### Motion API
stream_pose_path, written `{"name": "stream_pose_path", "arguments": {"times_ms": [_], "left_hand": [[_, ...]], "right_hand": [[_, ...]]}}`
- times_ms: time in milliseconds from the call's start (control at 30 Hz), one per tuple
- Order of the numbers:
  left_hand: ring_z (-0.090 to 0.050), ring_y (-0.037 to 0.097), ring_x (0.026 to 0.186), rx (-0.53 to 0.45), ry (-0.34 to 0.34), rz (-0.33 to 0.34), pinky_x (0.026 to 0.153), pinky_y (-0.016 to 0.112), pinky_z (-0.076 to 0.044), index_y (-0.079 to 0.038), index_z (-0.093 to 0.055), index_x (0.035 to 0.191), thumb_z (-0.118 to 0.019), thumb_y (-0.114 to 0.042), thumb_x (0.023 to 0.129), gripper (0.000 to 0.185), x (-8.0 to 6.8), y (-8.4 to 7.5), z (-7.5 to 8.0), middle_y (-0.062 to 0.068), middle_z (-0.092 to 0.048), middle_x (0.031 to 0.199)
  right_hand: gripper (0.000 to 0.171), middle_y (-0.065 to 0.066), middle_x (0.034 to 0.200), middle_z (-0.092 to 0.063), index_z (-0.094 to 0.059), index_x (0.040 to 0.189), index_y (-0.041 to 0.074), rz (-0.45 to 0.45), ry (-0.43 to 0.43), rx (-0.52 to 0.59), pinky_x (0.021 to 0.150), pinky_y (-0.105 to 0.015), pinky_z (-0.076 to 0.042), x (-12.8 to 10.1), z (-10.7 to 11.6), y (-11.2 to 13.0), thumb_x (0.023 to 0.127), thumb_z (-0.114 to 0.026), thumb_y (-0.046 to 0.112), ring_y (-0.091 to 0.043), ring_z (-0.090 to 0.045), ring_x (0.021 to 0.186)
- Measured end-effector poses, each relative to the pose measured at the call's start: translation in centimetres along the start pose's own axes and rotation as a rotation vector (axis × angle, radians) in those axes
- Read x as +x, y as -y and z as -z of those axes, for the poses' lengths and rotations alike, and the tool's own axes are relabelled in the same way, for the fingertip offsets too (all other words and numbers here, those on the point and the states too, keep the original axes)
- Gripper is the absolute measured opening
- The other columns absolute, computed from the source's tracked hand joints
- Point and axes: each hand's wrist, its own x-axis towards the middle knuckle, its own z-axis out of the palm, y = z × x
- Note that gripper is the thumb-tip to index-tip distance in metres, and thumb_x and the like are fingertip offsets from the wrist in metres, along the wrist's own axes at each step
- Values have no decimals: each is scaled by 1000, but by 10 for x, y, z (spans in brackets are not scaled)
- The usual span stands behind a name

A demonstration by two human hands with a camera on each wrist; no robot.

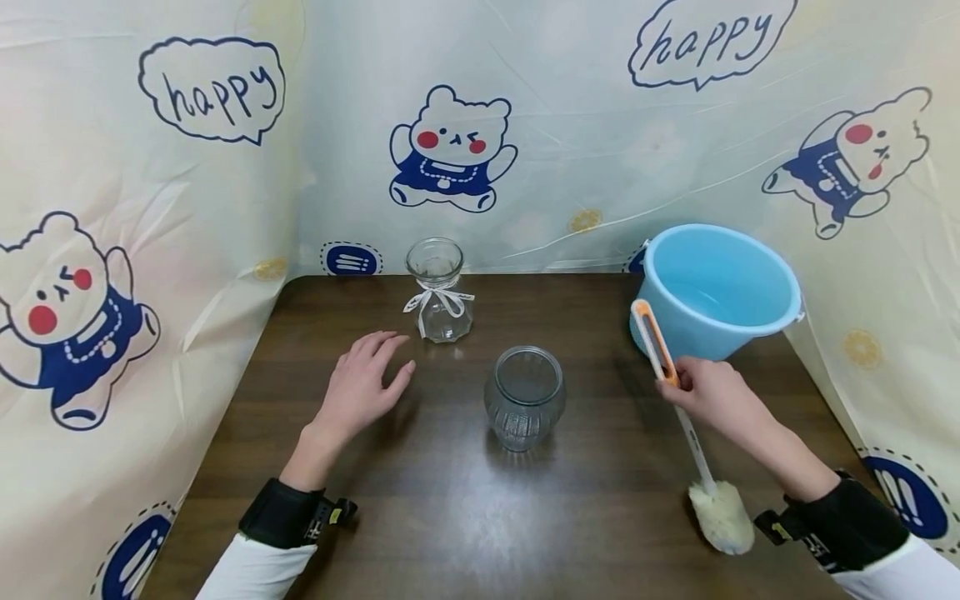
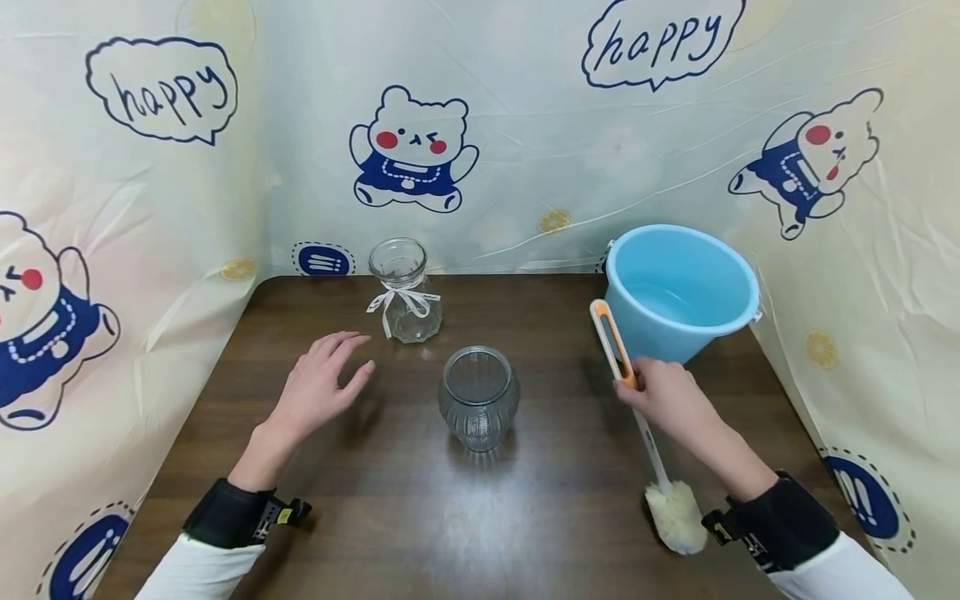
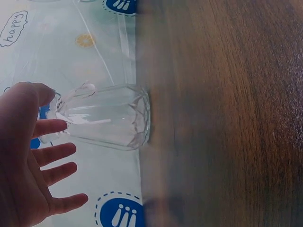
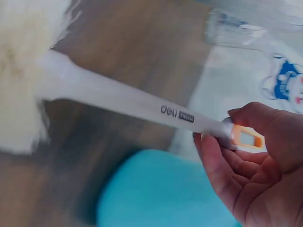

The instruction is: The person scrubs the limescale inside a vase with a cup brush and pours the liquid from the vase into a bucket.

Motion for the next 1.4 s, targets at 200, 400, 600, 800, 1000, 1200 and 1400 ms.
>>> {"name": "stream_pose_path", "arguments": {"times_ms": [200, 400, 600, 800, 1000, 1200, 1400], "left_hand": [[-44, 40, 140, 10, 2, -1, 106, 68, -41, -10, -60, 142, -61, -41, 103, 51, 0, -2, -1, 18, -54, 147], [-44, 41, 139, 11, 23, 1, 106, 69, -40, -9, -60, 143, -61, -40, 103, 51, -2, -3, -2, 19, -54, 147], [-47, 41, 135, 6, 47, 11, 105, 67, -42, -9, -58, 144, -61, -41, 103, 52, -4, -2, -7, 20, -55, 145], [-50, 42, 131, 22, 59, 17, 102, 67, -44, -10, -58, 145, -63, -40, 102, 53, -4, -1, -7, 20, -58, 140], [-51, 43, 130, 28, 68, 8, 101, 67, -44, -10, -59, 144, -65, -39, 100, 52, -5, -2, -7, 21, -59, 139], [-52, 42, 129, 28, 67, 1, 101, 67, -45, -10, -60, 143, -65, -39, 100, 52, -6, -4, -7, 21, -59, 138], [-52, 42, 130, 37, 64, 3, 101, 67, -45, -9, -60, 143, -65, -38, 100, 51, -7, -3, -5, 20, -59, 138]], "right_hand": [[14, -6, 87, -71, -67, 104, 3, 173, -199, 70, 60, -22, -54, -4, 30, 32, 96, -75, 11, -19, -67, 74], [18, -6, 88, -73, -70, 113, 4, 269, -402, 162, 61, -15, -54, -12, 65, 68, 96, -74, 8, -4, -68, 70], [30, 8, 88, -70, -71, 122, -1, 405, -529, 289, 68, -11, -55, -14, 104, 109, 93, -71, -6, -1, -69, 70], [29, -4, 95, -76, -71, 124, -3, 535, -617, 441, 74, -15, -57, -8, 129, 143, 95, -68, -3, -10, -72, 75], [25, -16, 95, -75, -71, 120, -3, 629, -637, 658, 74, -22, -59, -1, 130, 166, 96, -66, -1, -20, -72, 74], [24, -14, 94, -75, -69, 120, -4, 721, -561, 710, 72, -23, -60, 10, 120, 184, 97, -66, -1, -21, -71, 76], [27, -15, 100, -73, -66, 126, -3, 702, -470, 654, 74, -27, -61, 19, 102, 190, 99, -64, -3, -22, -70, 82]]}}
